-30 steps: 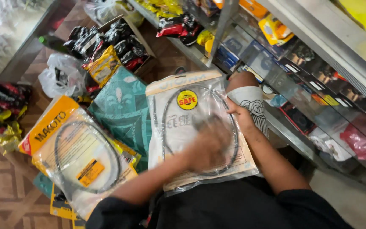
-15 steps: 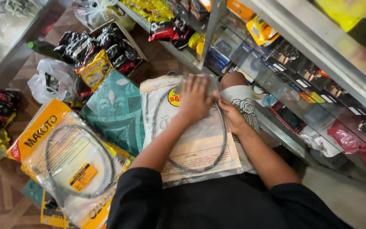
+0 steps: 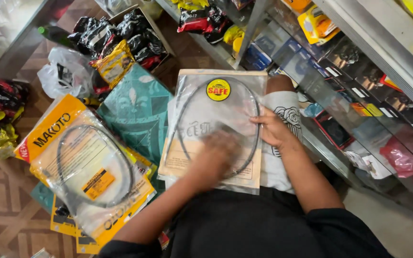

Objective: The person is wiping down plastic-wrapped motorcycle cables with a cloth.

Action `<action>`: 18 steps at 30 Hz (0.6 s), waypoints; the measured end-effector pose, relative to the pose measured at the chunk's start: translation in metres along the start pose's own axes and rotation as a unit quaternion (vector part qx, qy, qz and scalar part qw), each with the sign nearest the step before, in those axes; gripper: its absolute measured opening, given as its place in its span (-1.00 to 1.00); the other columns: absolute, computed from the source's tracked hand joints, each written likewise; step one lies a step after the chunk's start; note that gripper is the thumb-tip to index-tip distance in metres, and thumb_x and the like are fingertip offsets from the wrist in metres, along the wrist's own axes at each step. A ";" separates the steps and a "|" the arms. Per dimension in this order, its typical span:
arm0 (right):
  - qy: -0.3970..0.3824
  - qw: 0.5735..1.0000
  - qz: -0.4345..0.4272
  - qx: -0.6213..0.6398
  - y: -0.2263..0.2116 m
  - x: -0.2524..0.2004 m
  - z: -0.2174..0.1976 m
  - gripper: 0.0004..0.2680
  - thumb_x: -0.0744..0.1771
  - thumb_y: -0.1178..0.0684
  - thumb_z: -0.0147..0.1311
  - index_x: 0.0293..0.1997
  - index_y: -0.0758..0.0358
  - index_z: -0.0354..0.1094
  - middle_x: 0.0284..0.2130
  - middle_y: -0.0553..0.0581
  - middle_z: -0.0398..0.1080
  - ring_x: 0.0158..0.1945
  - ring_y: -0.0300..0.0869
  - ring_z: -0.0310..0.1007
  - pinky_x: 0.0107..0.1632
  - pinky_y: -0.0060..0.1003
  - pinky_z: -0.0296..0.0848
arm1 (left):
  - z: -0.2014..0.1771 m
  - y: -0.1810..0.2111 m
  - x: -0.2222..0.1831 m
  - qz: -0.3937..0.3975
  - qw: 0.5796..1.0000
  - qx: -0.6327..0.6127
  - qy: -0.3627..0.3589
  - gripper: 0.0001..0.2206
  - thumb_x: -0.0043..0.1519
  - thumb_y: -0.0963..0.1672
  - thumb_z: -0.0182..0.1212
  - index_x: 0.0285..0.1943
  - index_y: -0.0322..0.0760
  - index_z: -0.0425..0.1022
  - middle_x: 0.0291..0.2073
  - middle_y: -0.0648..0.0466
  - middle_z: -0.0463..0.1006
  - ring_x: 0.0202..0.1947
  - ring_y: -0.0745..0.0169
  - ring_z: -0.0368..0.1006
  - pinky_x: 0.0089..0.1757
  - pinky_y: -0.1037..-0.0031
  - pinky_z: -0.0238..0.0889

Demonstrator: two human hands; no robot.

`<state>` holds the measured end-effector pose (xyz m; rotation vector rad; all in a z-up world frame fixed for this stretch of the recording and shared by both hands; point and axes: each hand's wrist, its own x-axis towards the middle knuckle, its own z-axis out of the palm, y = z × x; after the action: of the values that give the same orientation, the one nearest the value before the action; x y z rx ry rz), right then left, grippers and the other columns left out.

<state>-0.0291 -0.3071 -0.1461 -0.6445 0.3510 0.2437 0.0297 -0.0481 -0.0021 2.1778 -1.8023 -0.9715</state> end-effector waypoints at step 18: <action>0.149 0.939 -0.309 -0.003 -0.092 -0.111 0.024 -0.46 0.22 0.39 0.08 0.42 0.39 0.18 0.06 0.37 0.45 0.04 0.10 0.54 0.07 0.09 0.56 | -0.010 -0.079 -0.074 -0.018 0.656 -0.665 0.357 -0.53 0.12 -0.28 0.47 0.20 -0.48 0.39 -0.20 0.08 0.51 -0.21 0.29 0.43 -0.19 0.40 0.34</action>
<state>-0.0947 -0.3757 -0.0352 -0.7675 0.4202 -0.4605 0.0954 0.0382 -0.0061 1.2099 -0.3041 -0.7759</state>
